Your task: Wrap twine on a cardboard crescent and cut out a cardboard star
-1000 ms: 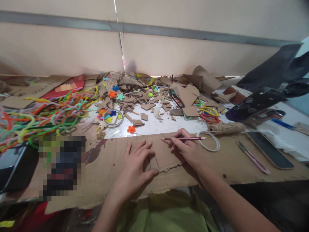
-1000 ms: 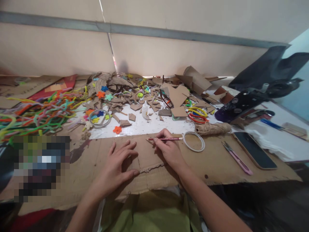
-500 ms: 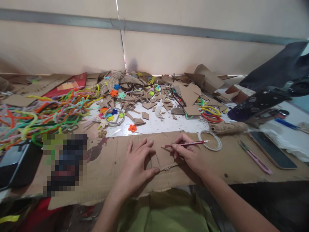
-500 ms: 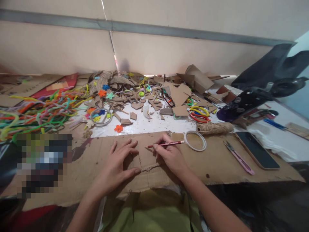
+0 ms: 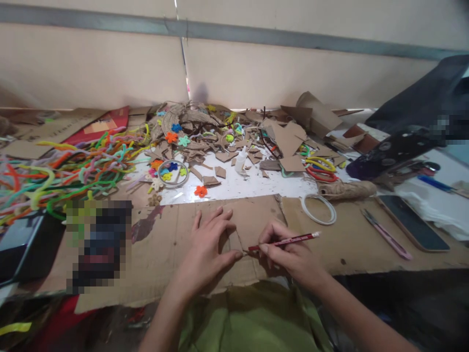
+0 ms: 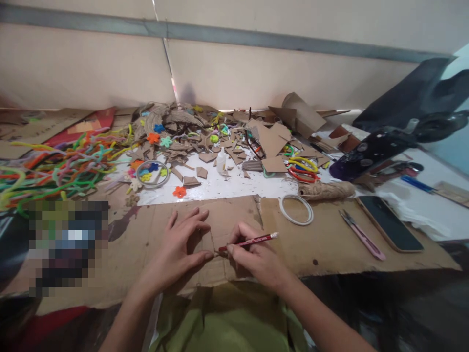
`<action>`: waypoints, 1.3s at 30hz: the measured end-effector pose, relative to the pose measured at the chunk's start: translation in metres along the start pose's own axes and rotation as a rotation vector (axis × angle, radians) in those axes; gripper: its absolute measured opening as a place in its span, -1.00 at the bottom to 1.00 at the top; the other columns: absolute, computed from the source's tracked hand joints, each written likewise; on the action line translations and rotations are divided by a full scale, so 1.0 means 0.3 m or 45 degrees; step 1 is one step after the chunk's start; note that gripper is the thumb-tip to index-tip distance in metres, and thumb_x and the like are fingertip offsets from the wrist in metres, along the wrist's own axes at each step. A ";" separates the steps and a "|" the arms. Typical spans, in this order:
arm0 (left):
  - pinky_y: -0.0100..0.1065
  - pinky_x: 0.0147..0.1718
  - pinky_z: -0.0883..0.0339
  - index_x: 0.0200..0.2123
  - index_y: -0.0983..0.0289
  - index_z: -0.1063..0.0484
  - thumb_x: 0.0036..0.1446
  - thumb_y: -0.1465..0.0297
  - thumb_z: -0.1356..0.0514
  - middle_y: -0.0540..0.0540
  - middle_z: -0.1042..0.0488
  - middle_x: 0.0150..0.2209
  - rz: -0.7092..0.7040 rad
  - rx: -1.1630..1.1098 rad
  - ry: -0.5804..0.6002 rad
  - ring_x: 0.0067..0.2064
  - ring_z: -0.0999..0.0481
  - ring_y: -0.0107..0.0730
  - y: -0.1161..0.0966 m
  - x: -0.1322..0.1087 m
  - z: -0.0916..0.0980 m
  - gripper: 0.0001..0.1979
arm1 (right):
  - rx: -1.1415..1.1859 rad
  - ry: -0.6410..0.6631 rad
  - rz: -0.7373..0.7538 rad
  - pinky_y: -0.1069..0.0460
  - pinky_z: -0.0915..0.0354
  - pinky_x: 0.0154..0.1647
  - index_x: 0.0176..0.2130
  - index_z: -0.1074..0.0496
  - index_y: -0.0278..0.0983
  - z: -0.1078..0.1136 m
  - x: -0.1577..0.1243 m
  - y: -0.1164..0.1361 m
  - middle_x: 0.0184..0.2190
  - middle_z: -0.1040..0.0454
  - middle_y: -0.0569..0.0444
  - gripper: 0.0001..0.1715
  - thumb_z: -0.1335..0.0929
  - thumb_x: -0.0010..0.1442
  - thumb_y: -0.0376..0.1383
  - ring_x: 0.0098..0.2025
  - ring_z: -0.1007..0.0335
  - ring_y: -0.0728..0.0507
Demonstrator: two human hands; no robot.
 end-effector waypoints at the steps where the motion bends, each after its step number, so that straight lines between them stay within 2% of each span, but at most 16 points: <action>1: 0.32 0.43 0.31 -0.05 0.13 -0.44 0.11 0.35 -0.41 0.16 -0.35 0.38 0.003 0.000 0.000 0.47 -0.15 0.01 -0.001 -0.001 0.001 -0.66 | 0.019 -0.016 0.016 0.09 -0.19 -0.58 -0.34 -0.37 -0.21 0.008 0.002 0.008 -0.55 -0.44 0.17 -0.81 -0.41 0.28 -0.20 -0.59 -0.30 -0.03; 5: 0.35 0.43 0.32 -0.03 0.12 -0.46 0.11 0.34 -0.41 0.15 -0.35 0.38 0.003 0.002 -0.001 0.47 -0.15 0.02 -0.003 -0.003 0.003 -0.65 | 0.029 -0.335 0.244 0.08 -0.30 -0.47 -0.29 -0.43 -0.20 0.100 0.052 0.066 -0.44 -0.50 0.15 -0.89 -0.43 0.27 -0.25 -0.48 -0.40 -0.04; 7: 0.35 0.43 0.31 -0.02 0.12 -0.47 0.11 0.35 -0.40 0.15 -0.36 0.38 0.003 0.007 -0.007 0.47 -0.15 0.03 0.000 -0.003 0.003 -0.64 | 0.019 -0.434 0.305 0.07 -0.34 -0.40 -0.26 -0.46 -0.19 0.142 0.095 0.080 -0.38 -0.53 0.14 -0.94 -0.43 0.28 -0.26 -0.41 -0.45 -0.06; 10: 0.34 0.43 0.31 0.05 0.11 -0.47 0.12 0.36 -0.40 0.14 -0.35 0.39 0.001 0.016 -0.005 0.47 -0.15 0.00 0.007 -0.001 0.000 -0.59 | -0.021 -0.402 0.318 0.03 -0.37 -0.35 -0.29 -0.46 -0.19 0.169 0.161 0.074 -0.40 -0.54 0.13 -0.91 -0.44 0.26 -0.25 -0.37 -0.47 -0.10; 14: 0.35 0.42 0.34 0.13 0.09 -0.47 0.12 0.38 -0.39 0.16 -0.32 0.40 -0.008 0.012 0.013 0.47 -0.15 0.00 0.011 0.001 -0.003 -0.51 | -0.102 -0.350 0.271 0.00 -0.32 -0.35 -0.31 -0.40 -0.19 0.165 0.206 0.052 -0.48 -0.54 0.15 -0.82 -0.45 0.26 -0.20 -0.43 -0.48 -0.11; 23: 0.34 0.43 0.33 0.13 0.07 -0.48 0.14 0.36 -0.38 0.13 -0.32 0.40 0.004 0.005 0.012 0.47 -0.16 0.00 0.006 0.001 0.002 -0.53 | -0.217 -0.329 0.175 -0.02 -0.30 -0.30 -0.33 -0.35 -0.20 0.127 0.199 0.077 -0.46 -0.54 0.12 -0.77 -0.41 0.29 -0.16 -0.39 -0.50 -0.12; 28: 0.33 0.44 0.35 0.14 0.07 -0.48 0.12 0.37 -0.39 0.12 -0.31 0.40 0.004 0.004 0.014 0.47 -0.16 0.00 0.009 0.000 -0.001 -0.51 | -0.227 -0.327 0.172 -0.01 -0.30 -0.28 -0.33 -0.36 -0.20 0.121 0.203 0.082 -0.42 -0.54 0.11 -0.78 -0.40 0.28 -0.16 -0.38 -0.49 -0.10; 39: 0.35 0.43 0.34 0.13 0.06 -0.48 0.12 0.36 -0.39 0.13 -0.32 0.40 -0.008 0.004 0.006 0.47 -0.16 0.02 0.011 -0.004 -0.001 -0.52 | -0.307 -0.318 0.134 -0.02 -0.27 -0.28 -0.34 -0.37 -0.19 0.123 0.203 0.094 -0.45 -0.51 0.13 -0.82 -0.40 0.25 -0.18 -0.37 -0.47 -0.12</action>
Point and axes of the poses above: each hand's wrist, its own x-axis towards the middle knuckle, its own z-axis out of the back of the hand, y = z × x, the point moved 5 cm from there along x, towards the middle knuckle
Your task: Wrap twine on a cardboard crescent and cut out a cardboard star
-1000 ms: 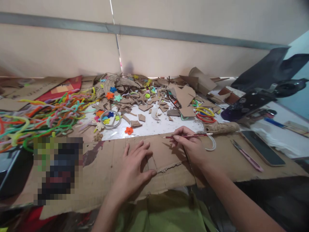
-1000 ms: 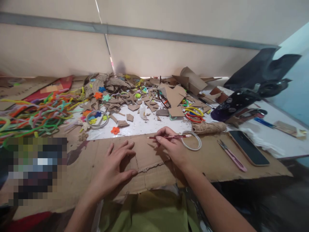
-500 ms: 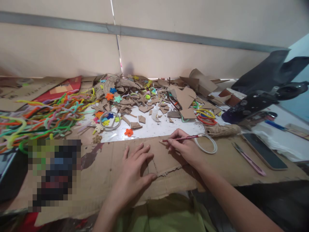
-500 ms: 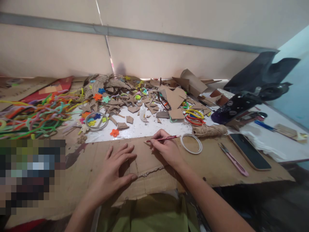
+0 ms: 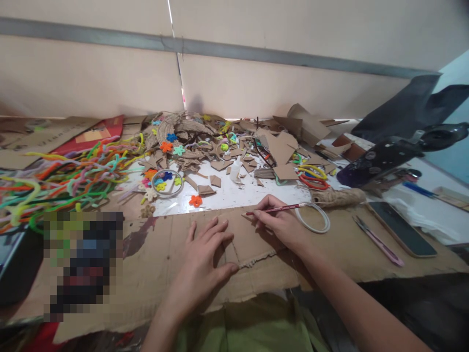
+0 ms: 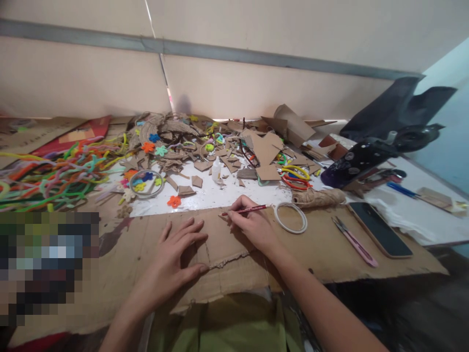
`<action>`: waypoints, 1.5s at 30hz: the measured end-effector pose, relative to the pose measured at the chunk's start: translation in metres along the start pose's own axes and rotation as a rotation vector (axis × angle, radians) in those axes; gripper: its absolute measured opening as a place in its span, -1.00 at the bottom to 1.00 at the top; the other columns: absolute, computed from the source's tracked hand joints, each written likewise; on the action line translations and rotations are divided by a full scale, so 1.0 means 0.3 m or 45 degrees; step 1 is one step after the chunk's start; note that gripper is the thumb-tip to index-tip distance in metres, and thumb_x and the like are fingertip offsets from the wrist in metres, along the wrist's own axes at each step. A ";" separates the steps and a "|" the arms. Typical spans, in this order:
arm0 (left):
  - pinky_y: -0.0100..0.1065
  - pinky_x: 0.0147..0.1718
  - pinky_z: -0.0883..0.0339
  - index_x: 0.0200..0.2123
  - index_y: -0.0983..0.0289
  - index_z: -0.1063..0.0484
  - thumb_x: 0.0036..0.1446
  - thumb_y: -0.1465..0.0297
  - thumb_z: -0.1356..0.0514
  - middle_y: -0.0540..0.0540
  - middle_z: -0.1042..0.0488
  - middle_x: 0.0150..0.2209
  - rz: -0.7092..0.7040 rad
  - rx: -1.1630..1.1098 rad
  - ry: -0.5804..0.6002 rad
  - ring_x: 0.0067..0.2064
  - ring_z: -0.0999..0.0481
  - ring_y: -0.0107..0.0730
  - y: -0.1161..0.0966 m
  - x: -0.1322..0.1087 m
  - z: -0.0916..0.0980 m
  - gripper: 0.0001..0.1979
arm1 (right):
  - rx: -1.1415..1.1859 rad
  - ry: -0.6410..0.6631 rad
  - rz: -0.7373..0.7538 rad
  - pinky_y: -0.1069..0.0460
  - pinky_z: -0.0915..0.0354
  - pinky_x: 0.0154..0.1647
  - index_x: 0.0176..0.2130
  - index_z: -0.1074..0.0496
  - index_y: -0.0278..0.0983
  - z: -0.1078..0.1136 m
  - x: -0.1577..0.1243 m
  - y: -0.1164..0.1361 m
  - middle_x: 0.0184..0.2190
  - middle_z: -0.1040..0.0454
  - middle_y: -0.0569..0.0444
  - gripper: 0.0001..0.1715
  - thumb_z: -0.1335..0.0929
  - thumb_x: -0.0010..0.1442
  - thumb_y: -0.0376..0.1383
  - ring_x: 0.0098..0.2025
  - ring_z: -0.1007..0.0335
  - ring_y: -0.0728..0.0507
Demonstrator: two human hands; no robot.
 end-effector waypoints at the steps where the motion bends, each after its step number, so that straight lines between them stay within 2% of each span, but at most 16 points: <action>1: 0.35 0.43 0.33 0.13 0.06 -0.47 0.12 0.35 -0.39 0.13 -0.32 0.40 -0.003 0.004 0.002 0.47 -0.16 0.02 0.001 0.001 -0.002 -0.51 | -0.003 0.003 0.001 -0.02 -0.27 -0.29 -0.35 -0.38 -0.19 -0.001 0.001 0.004 -0.45 -0.51 0.14 -0.82 -0.40 0.24 -0.18 -0.37 -0.46 -0.12; 6: 0.36 0.42 0.33 0.13 0.07 -0.47 0.12 0.34 -0.39 0.13 -0.32 0.40 -0.006 0.023 0.005 0.47 -0.16 0.00 0.006 0.005 -0.006 -0.52 | 0.009 -0.009 0.006 -0.02 -0.25 -0.33 -0.38 -0.37 -0.18 0.001 0.000 0.013 -0.48 -0.49 0.13 -0.82 -0.39 0.22 -0.19 -0.38 -0.42 -0.14; 13: 0.36 0.43 0.32 0.10 0.09 -0.49 0.12 0.34 -0.40 0.13 -0.33 0.40 0.009 0.027 0.017 0.47 -0.16 0.01 0.000 0.010 -0.001 -0.54 | 0.003 -0.024 0.024 -0.03 -0.26 -0.35 -0.38 -0.38 -0.17 0.028 -0.029 -0.024 -0.48 -0.50 0.11 -0.87 -0.39 0.21 -0.26 -0.39 -0.40 -0.14; 19: 0.34 0.43 0.33 0.09 0.07 -0.50 0.14 0.35 -0.37 0.11 -0.33 0.39 -0.006 0.014 -0.014 0.47 -0.16 0.00 -0.003 0.006 0.000 -0.57 | 0.187 -0.006 -0.104 0.03 -0.17 -0.52 -0.34 -0.34 -0.16 0.048 -0.100 -0.047 -0.53 -0.45 0.16 -0.88 -0.38 0.23 -0.27 -0.52 -0.31 -0.09; 24: 0.31 0.44 0.36 0.10 0.06 -0.49 0.14 0.32 -0.38 0.12 -0.34 0.39 -0.031 0.010 -0.059 0.46 -0.17 0.01 0.004 0.004 -0.003 -0.56 | 0.033 -0.044 -0.055 0.01 -0.26 -0.43 -0.38 -0.35 -0.18 0.104 -0.163 -0.051 -0.54 -0.45 0.16 -0.86 -0.39 0.20 -0.26 -0.47 -0.38 -0.11; 29: 0.32 0.43 0.34 0.10 0.06 -0.50 0.15 0.30 -0.37 0.14 -0.33 0.39 -0.039 0.021 -0.058 0.46 -0.17 0.03 0.016 0.009 -0.007 -0.58 | -0.004 -0.038 -0.085 0.01 -0.24 -0.48 -0.40 -0.37 -0.18 0.162 -0.228 -0.082 -0.55 -0.45 0.15 -0.85 -0.40 0.18 -0.23 -0.50 -0.38 -0.11; 35: 0.37 0.41 0.34 0.08 0.07 -0.51 0.15 0.31 -0.37 0.15 -0.34 0.39 -0.033 0.039 -0.036 0.47 -0.16 0.05 0.014 0.015 -0.005 -0.59 | -0.047 -0.124 -0.026 0.01 -0.25 -0.47 -0.41 -0.41 -0.20 0.213 -0.259 -0.074 -0.54 -0.44 0.14 -0.83 -0.42 0.20 -0.24 -0.50 -0.38 -0.09; 38: 0.36 0.42 0.34 0.08 0.08 -0.51 0.16 0.30 -0.37 0.17 -0.34 0.39 -0.038 0.043 -0.037 0.46 -0.17 0.06 0.010 0.015 -0.002 -0.59 | 0.020 -0.161 0.015 0.01 -0.26 -0.45 -0.38 -0.41 -0.20 0.201 -0.239 -0.065 -0.52 -0.45 0.14 -0.83 -0.43 0.22 -0.23 -0.49 -0.38 -0.09; 42: 0.33 0.43 0.34 0.11 0.07 -0.48 0.18 0.29 -0.36 0.14 -0.33 0.40 -0.051 0.056 -0.042 0.47 -0.14 0.02 0.010 0.009 -0.005 -0.58 | 0.193 -0.096 -0.004 0.01 -0.28 -0.43 -0.31 -0.38 -0.17 0.136 -0.178 -0.047 -0.49 -0.47 0.16 -0.86 -0.41 0.27 -0.22 -0.47 -0.39 -0.10; 45: 0.32 0.43 0.33 0.12 0.05 -0.48 0.17 0.30 -0.37 0.12 -0.30 0.41 -0.046 0.064 -0.035 0.47 -0.15 -0.01 0.011 0.005 -0.008 -0.57 | 0.159 -0.086 0.031 0.02 -0.28 -0.42 -0.32 -0.39 -0.17 0.092 -0.118 -0.017 -0.44 -0.48 0.14 -0.88 -0.40 0.27 -0.25 -0.43 -0.39 -0.10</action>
Point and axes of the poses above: each hand's wrist, its own x-axis towards the middle knuckle, its own z-axis out of the back of the hand, y = z × x, the point moved 5 cm from there along x, towards the middle knuckle
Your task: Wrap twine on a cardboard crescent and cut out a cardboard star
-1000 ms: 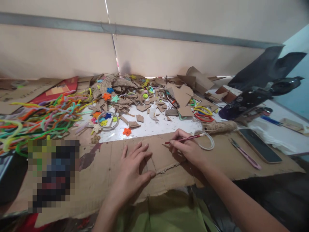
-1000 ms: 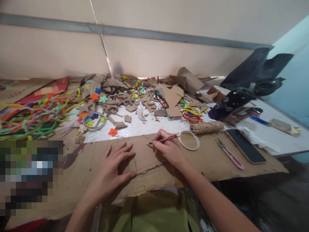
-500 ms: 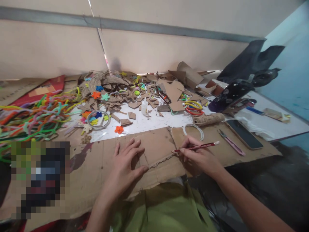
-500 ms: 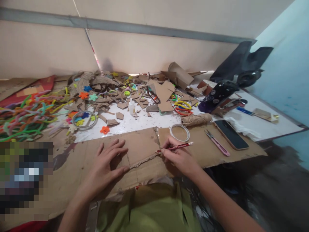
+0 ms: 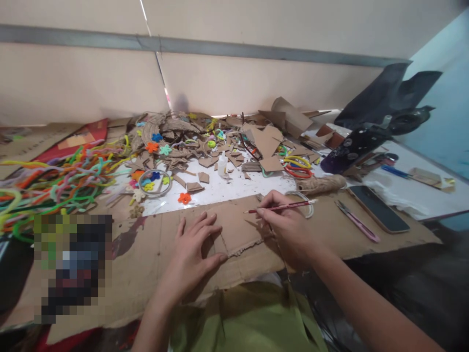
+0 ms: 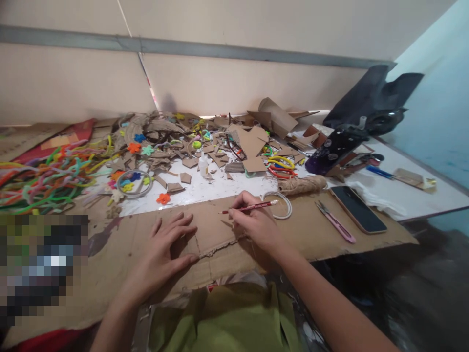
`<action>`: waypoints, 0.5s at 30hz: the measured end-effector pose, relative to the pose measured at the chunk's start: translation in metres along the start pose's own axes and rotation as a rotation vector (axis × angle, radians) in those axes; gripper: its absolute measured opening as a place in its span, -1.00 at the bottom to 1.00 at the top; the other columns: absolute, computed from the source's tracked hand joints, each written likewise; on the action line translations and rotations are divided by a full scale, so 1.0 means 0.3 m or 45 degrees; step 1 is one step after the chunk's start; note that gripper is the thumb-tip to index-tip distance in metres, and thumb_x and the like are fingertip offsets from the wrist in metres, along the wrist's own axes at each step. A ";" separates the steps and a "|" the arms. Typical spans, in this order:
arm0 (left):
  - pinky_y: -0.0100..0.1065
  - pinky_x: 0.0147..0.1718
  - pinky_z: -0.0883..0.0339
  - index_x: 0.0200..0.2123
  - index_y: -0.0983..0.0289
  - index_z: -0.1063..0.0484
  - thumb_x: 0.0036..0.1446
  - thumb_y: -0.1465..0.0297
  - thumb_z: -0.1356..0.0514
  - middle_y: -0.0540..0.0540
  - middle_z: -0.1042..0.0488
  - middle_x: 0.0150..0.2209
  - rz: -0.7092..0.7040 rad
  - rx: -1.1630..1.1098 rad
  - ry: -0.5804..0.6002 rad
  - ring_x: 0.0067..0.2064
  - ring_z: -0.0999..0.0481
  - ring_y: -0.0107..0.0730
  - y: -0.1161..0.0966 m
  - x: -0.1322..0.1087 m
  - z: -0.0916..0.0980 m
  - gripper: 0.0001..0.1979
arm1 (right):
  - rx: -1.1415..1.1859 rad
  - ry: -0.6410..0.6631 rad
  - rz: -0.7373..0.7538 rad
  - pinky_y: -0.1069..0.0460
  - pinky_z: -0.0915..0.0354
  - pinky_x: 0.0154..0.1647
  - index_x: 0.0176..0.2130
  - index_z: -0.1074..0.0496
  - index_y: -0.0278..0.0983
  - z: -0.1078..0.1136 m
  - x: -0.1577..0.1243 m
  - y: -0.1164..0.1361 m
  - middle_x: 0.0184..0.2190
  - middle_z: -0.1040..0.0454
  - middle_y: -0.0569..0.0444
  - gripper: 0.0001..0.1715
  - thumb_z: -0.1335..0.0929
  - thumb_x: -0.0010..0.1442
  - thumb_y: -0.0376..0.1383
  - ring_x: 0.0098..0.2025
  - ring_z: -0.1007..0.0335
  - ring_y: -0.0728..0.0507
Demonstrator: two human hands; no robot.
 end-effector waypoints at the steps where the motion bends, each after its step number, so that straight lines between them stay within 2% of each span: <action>1: 0.32 0.43 0.34 0.11 0.05 -0.48 0.16 0.30 -0.38 0.11 -0.30 0.41 0.004 0.002 0.001 0.47 -0.15 -0.02 -0.001 -0.001 0.000 -0.57 | -0.042 -0.002 0.034 0.02 -0.27 -0.40 -0.33 -0.39 -0.17 -0.014 0.020 0.008 -0.42 -0.48 0.13 -0.88 -0.40 0.27 -0.26 -0.41 -0.39 -0.10; 4: 0.32 0.43 0.34 0.10 0.05 -0.48 0.15 0.32 -0.39 0.09 -0.31 0.41 0.029 0.002 0.011 0.47 -0.16 -0.04 -0.004 -0.002 0.004 -0.56 | -0.126 0.027 0.101 0.01 -0.27 -0.35 -0.35 -0.40 -0.17 -0.050 0.071 0.018 -0.40 -0.48 0.14 -0.89 -0.39 0.25 -0.29 -0.36 -0.40 -0.11; 7: 0.32 0.44 0.35 0.11 0.05 -0.48 0.14 0.34 -0.39 0.08 -0.31 0.41 0.051 -0.010 0.029 0.47 -0.15 -0.04 -0.008 -0.001 0.008 -0.55 | -0.171 0.053 0.088 0.00 -0.27 -0.33 -0.35 -0.39 -0.17 -0.071 0.102 0.007 -0.41 -0.47 0.15 -0.87 -0.40 0.25 -0.28 -0.35 -0.41 -0.12; 15: 0.33 0.44 0.34 0.10 0.05 -0.50 0.11 0.35 -0.39 0.07 -0.32 0.40 0.061 -0.026 0.039 0.47 -0.15 -0.02 -0.003 0.006 0.000 -0.54 | -0.177 0.086 0.055 -0.05 -0.29 -0.22 -0.36 -0.37 -0.18 -0.095 0.111 0.011 -0.43 -0.47 0.15 -0.86 -0.38 0.25 -0.25 -0.33 -0.43 -0.14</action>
Point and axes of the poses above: each hand's wrist, its own x-axis towards the middle knuckle, its own z-axis out of the back of the hand, y = z × x, the point moved 5 cm from there along x, towards the middle knuckle
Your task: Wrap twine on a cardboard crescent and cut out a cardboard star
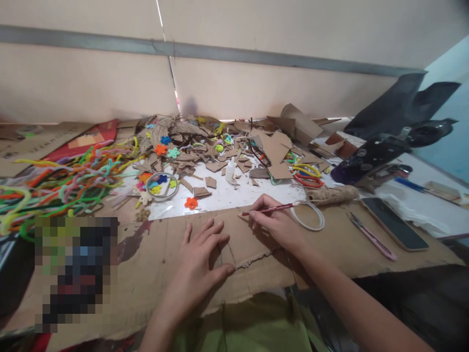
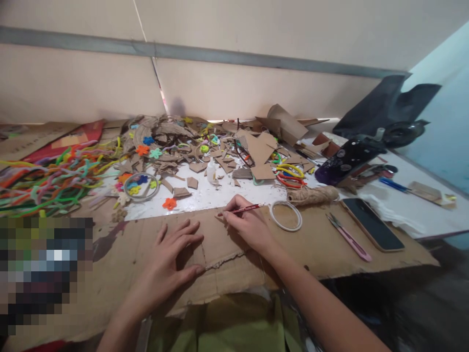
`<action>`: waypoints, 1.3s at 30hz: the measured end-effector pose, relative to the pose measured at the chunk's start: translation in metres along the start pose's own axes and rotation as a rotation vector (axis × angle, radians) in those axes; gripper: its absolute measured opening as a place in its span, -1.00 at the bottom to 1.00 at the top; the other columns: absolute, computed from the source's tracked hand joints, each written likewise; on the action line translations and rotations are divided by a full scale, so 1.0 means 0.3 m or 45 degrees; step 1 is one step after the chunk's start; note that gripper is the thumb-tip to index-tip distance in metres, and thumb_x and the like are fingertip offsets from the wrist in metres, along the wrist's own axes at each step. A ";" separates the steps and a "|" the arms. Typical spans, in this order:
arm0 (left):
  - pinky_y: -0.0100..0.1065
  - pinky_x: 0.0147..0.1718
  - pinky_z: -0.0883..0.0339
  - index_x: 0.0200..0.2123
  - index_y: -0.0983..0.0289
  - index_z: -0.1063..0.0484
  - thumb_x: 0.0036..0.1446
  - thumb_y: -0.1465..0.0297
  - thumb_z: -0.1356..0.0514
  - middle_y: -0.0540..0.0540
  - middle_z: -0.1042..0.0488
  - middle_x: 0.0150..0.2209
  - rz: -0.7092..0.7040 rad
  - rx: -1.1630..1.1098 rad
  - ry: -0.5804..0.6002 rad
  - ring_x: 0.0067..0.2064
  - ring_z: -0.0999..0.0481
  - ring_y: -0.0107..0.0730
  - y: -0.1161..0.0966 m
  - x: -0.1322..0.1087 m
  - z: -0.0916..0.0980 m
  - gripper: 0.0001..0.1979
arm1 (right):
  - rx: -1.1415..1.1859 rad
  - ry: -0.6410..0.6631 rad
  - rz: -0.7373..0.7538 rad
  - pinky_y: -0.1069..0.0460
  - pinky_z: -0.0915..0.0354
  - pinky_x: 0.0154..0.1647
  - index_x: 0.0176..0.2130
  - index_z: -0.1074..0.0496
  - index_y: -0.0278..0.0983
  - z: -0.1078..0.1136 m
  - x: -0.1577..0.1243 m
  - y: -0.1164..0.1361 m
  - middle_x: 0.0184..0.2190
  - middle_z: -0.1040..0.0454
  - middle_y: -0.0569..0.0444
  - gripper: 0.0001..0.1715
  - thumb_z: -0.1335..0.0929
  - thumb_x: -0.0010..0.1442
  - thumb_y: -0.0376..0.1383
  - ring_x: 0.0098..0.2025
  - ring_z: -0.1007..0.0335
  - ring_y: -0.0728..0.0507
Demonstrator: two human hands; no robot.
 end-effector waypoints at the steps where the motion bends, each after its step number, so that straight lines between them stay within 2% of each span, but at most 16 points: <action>1: 0.34 0.44 0.34 0.10 0.05 -0.50 0.11 0.35 -0.39 0.07 -0.32 0.40 0.001 -0.003 -0.004 0.47 -0.16 -0.01 0.000 0.000 0.000 -0.54 | 0.003 0.005 -0.009 -0.05 -0.29 -0.24 -0.37 -0.37 -0.18 -0.002 0.000 0.004 -0.44 -0.47 0.14 -0.86 -0.37 0.24 -0.24 -0.33 -0.43 -0.14; 8: 0.38 0.42 0.33 0.09 0.05 -0.50 0.11 0.37 -0.40 0.09 -0.33 0.40 -0.004 -0.007 -0.006 0.45 -0.19 0.03 -0.006 -0.004 0.005 -0.54 | -0.038 0.032 -0.036 -0.02 -0.24 -0.35 -0.36 -0.36 -0.18 -0.002 0.002 0.009 -0.47 -0.49 0.12 -0.85 -0.38 0.22 -0.20 -0.40 -0.39 -0.13; 15: 0.35 0.43 0.32 0.10 0.04 -0.49 0.11 0.36 -0.40 0.08 -0.32 0.40 -0.025 0.008 -0.019 0.47 -0.16 -0.02 0.004 -0.005 -0.004 -0.54 | -0.059 -0.018 0.018 -0.06 -0.29 -0.23 -0.40 -0.35 -0.17 0.015 -0.020 -0.010 -0.44 -0.46 0.12 -0.87 -0.36 0.21 -0.31 -0.33 -0.39 -0.15; 21: 0.35 0.43 0.32 0.13 0.04 -0.48 0.14 0.35 -0.38 0.09 -0.32 0.40 -0.027 0.015 -0.012 0.47 -0.15 -0.02 0.005 -0.007 -0.005 -0.53 | 0.049 0.041 -0.061 0.00 -0.25 -0.37 -0.35 -0.37 -0.16 0.021 -0.046 -0.033 -0.41 -0.45 0.12 -0.87 -0.39 0.26 -0.27 -0.38 -0.35 -0.11; 27: 0.32 0.44 0.32 0.13 0.04 -0.48 0.14 0.34 -0.38 0.08 -0.33 0.40 -0.018 0.015 -0.005 0.47 -0.15 -0.02 0.001 -0.003 0.000 -0.54 | 0.139 0.032 -0.114 0.02 -0.26 -0.35 -0.35 -0.37 -0.17 0.030 -0.078 -0.040 -0.42 -0.42 0.14 -0.85 -0.40 0.26 -0.27 -0.37 -0.34 -0.09; 32: 0.31 0.44 0.34 0.11 0.04 -0.49 0.14 0.35 -0.37 0.08 -0.32 0.40 -0.010 0.020 -0.014 0.47 -0.15 -0.04 -0.001 -0.004 0.000 -0.55 | 0.174 0.028 -0.186 0.04 -0.21 -0.44 -0.34 -0.34 -0.18 0.042 -0.107 -0.051 -0.47 -0.42 0.17 -0.87 -0.37 0.26 -0.28 -0.44 -0.32 -0.07; 39: 0.37 0.42 0.33 0.09 0.08 -0.50 0.15 0.32 -0.37 0.14 -0.34 0.39 -0.044 0.031 -0.036 0.46 -0.17 0.02 0.005 0.002 -0.003 -0.59 | 0.114 -0.025 -0.121 0.02 -0.26 -0.39 -0.34 -0.35 -0.19 0.075 -0.144 -0.029 -0.50 -0.44 0.17 -0.88 -0.37 0.25 -0.26 -0.44 -0.37 -0.09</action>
Point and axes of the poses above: each hand's wrist, its own x-axis towards the middle knuckle, its own z-axis out of the back of the hand, y = z × x, the point moved 5 cm from there along x, towards the middle knuckle
